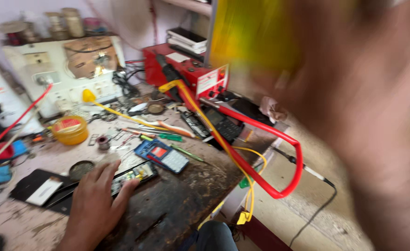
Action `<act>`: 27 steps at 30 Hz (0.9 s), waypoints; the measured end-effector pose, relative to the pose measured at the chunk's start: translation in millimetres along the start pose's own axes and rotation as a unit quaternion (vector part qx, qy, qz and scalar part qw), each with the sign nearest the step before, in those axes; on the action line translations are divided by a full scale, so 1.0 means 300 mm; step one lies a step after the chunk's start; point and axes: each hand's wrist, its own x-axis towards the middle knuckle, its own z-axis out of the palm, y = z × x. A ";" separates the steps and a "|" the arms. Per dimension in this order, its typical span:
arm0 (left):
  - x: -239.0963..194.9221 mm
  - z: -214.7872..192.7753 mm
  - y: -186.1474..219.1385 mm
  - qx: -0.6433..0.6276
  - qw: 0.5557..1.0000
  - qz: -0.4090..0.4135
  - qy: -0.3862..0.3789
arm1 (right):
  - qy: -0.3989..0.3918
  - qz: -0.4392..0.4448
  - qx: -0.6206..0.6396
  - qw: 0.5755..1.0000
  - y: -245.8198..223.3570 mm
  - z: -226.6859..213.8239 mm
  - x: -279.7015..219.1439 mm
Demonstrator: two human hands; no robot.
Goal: The person uses a soldering iron to work on a small electronic component and a phone motherboard. They retrieve a component from a box, apply solder to its connector, and then solder it onto the motherboard.
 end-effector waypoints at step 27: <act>-0.071 -0.475 -0.123 -0.648 0.617 -0.436 -0.092 | -0.201 0.252 0.775 0.543 -0.728 0.206 -0.262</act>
